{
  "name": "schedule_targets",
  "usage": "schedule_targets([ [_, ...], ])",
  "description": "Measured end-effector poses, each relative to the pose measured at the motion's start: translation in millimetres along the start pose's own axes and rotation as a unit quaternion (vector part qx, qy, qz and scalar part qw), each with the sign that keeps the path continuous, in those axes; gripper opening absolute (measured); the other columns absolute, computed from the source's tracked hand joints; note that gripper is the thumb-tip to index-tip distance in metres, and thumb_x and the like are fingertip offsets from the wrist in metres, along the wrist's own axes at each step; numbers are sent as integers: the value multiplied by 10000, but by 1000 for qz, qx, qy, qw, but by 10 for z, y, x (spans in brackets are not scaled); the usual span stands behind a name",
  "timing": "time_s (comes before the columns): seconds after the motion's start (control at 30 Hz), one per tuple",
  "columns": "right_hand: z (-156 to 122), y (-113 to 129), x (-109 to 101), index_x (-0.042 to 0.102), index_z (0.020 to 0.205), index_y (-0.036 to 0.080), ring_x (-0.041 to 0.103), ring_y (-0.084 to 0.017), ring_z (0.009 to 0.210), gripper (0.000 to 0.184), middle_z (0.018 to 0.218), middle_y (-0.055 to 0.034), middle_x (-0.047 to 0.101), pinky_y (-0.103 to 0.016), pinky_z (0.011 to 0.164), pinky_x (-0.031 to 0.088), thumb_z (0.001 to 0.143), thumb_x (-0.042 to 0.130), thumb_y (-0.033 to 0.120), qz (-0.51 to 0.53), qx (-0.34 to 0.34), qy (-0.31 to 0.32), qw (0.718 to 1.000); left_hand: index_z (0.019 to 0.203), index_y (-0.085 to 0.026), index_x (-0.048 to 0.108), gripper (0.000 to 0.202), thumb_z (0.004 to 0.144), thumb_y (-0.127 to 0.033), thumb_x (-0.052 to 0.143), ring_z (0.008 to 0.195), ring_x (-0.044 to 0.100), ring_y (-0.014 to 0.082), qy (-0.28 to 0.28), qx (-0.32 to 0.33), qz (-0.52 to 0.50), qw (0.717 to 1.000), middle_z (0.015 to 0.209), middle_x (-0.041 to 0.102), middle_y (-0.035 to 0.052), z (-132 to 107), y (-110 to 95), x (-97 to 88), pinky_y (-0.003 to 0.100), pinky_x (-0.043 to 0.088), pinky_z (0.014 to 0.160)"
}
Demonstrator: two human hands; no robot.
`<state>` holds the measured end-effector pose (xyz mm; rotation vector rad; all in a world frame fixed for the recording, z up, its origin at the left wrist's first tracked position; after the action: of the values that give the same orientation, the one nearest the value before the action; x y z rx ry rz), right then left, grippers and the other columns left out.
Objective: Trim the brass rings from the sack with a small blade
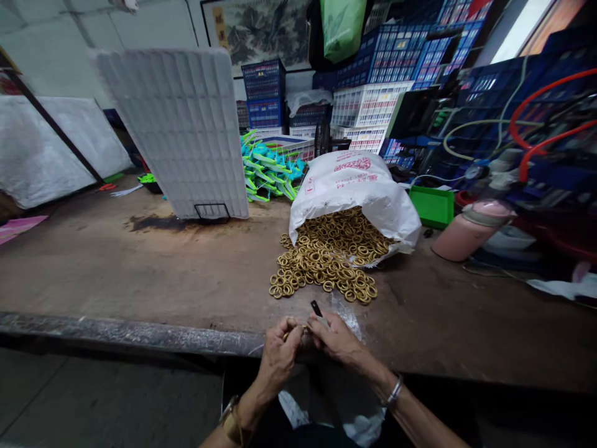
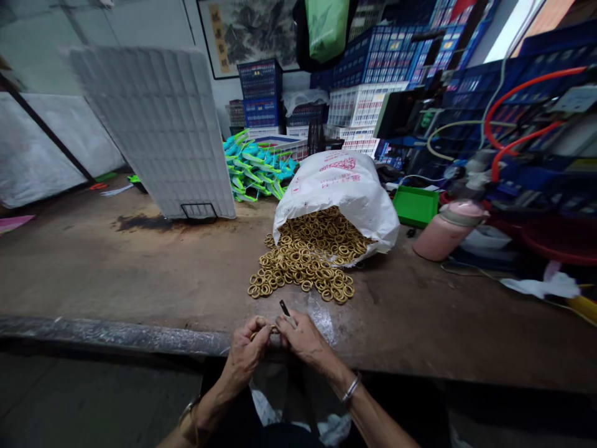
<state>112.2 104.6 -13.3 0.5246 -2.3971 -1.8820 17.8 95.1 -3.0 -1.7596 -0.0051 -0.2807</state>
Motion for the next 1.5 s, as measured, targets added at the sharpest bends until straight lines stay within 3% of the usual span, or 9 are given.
schedule_targets([
  [0.13, 17, 89, -53, 472, 657, 177, 365, -74, 473, 258, 516, 56, 429, -190, 441, 281, 758, 440, 412, -49, -44, -37, 997, 631, -159, 487, 291, 675, -426, 595, 407, 333, 43, 16, -30, 0, 999, 472, 429, -69, -13, 63, 27, 175, 250, 409],
  [0.23, 16, 111, -51, 473, 661, 177, 382, -79, 480, 229, 521, 53, 444, -193, 456, 296, 763, 433, 378, -60, -48, -42, 996, 673, -163, 471, 317, 703, -467, 552, 349, 282, 25, 75, -99, -51, 991, 473, 430, -70, -41, 235, 128, 169, 183, 360],
  [0.33, 30, 66, -49, 454, 647, 181, 402, -88, 472, 226, 510, 45, 451, -202, 465, 309, 782, 378, 346, -61, -30, -39, 997, 724, -160, 474, 307, 712, -458, 550, 352, 275, 15, 114, -118, -119, 979, 545, 459, -55, -67, 298, 200, 159, 148, 344],
  [0.5, -15, 109, -176, 407, 613, 196, 405, -105, 515, 199, 538, 30, 437, -219, 501, 291, 782, 344, 280, -181, -61, -104, 976, 724, -172, 438, 301, 711, -445, 563, 378, 297, 14, 83, -96, -143, 981, 596, 479, -50, -49, 295, 146, 146, 184, 352],
  [0.7, -79, 125, 0, 439, 722, 197, 400, -99, 524, 147, 582, 33, 467, -218, 516, 237, 661, 359, 91, -332, -120, -58, 934, 743, -174, 435, 315, 724, -472, 536, 393, 313, 19, 53, -88, -114, 988, 612, 480, -49, -30, 266, 99, 147, 209, 353],
  [1.03, -82, 69, 80, 474, 846, 181, 441, -112, 570, 259, 648, 12, 534, -225, 551, 248, 641, 362, 69, -409, -138, -19, 902, 691, -177, 424, 358, 680, -507, 562, 355, 277, 14, 40, -96, -78, 992, 535, 448, -71, -41, 274, 85, 151, 183, 334],
  [1.27, 105, 28, -366, 498, 865, 155, 486, -130, 566, 180, 656, -27, 564, -247, 522, 217, 740, 374, 121, -507, -76, -133, 848, 705, -170, 453, 284, 728, -431, 562, 368, 314, 17, 106, -83, -162, 977, 599, 510, -38, -153, 96, 249, 143, 202, 325],
  [1.4, 255, 154, -668, 473, 903, 169, 537, -138, 637, 172, 738, -37, 602, -244, 533, 225, 759, 393, 122, -528, -56, -212, 821, 720, -137, 508, 278, 722, -407, 573, 450, 416, 52, 88, -96, -215, 968, 733, 572, 36, -128, 80, 210, 159, 280, 336],
  [1.5, 377, 122, -772, 443, 991, 185, 567, -159, 675, 197, 787, -49, 621, -248, 536, 233, 801, 391, 172, -552, -29, -219, 804, 710, -137, 508, 245, 711, -366, 596, 500, 476, 78, 68, -111, -238, 963, 761, 595, 56, -116, 144, 153, 168, 311, 363],
])
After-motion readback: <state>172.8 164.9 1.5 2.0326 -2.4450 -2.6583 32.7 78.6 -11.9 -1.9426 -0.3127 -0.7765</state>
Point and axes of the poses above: each hand's wrist, its own z-axis towards the middle knuckle, its own x-axis out of the palm, y = z × x, the point moved 10 cm from there along z, towards the middle knuckle
